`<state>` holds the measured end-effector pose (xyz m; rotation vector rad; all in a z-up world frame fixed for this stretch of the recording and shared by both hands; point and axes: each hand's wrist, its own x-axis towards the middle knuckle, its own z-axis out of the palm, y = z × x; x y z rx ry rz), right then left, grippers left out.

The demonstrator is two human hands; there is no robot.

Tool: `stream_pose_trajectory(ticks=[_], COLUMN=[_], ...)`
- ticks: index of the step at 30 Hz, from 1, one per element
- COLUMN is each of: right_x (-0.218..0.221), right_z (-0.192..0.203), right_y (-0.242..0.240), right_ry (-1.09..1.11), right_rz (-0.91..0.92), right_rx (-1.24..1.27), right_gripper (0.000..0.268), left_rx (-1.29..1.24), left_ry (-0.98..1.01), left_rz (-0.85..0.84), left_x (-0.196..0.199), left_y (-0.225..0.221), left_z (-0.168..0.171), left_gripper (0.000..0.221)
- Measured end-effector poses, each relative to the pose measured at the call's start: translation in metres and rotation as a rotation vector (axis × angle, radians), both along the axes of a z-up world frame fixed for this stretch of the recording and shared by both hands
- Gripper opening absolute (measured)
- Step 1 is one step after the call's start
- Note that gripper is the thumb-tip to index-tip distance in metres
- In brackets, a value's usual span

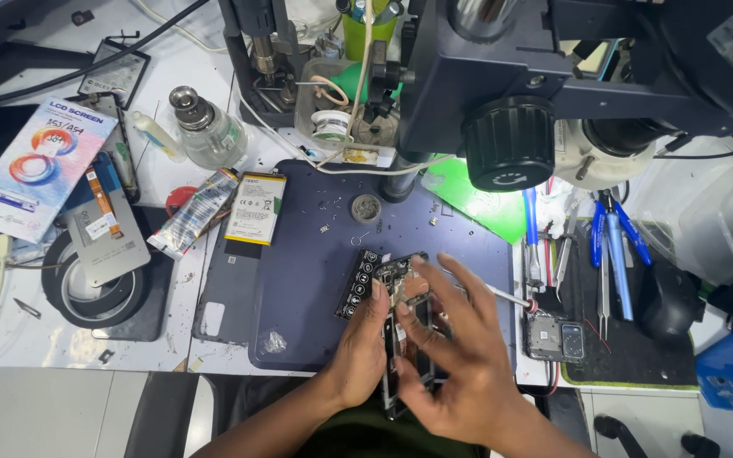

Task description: Cleaning a phone frame, applying adhesive, and assembling internal components like the battery and screen.

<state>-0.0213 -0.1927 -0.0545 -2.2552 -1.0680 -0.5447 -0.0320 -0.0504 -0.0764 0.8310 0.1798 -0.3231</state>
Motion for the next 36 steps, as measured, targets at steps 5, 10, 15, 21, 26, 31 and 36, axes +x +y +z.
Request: stream_pose_trajectory(ticks=[5,10,15,21,26,31,36], right_x=[-0.003,-0.001,-0.003,0.019,0.026,0.008,0.0], right_z=[0.004,0.005,-0.01,0.0,-0.018,-0.022,-0.004], right_y=[-0.007,-0.01,-0.029,-0.053,-0.065,-0.041,-0.019], right_ry=[0.14,0.064,0.197,0.195,0.399,0.296,0.902], right_rz=[0.049,0.121,0.174,-0.092,-0.105,-0.052,-0.25], right_rx=[-0.014,-0.081,-0.043,0.12,-0.273,-0.196,-0.14], right_gripper=[0.057,0.055,0.072,0.05,0.067,0.079,0.083], left_rx=[0.298,0.006,0.722,-0.38,-0.321,-0.465,-0.314], left_ry=[0.038,0.346,0.489,0.044,0.142,0.152,0.005], left_rz=[-0.022,-0.046,-0.14,0.023,0.093,0.203,0.299], left_x=[-0.001,-0.003,-0.016,0.001,0.005,-0.004,0.001], left_y=[0.003,-0.003,0.024,0.023,0.037,0.029,0.007], left_z=[-0.008,-0.019,-0.066,-0.028,-0.027,-0.049,-0.032], left_gripper=[0.078,0.076,0.071,0.084,0.093,0.093,0.09])
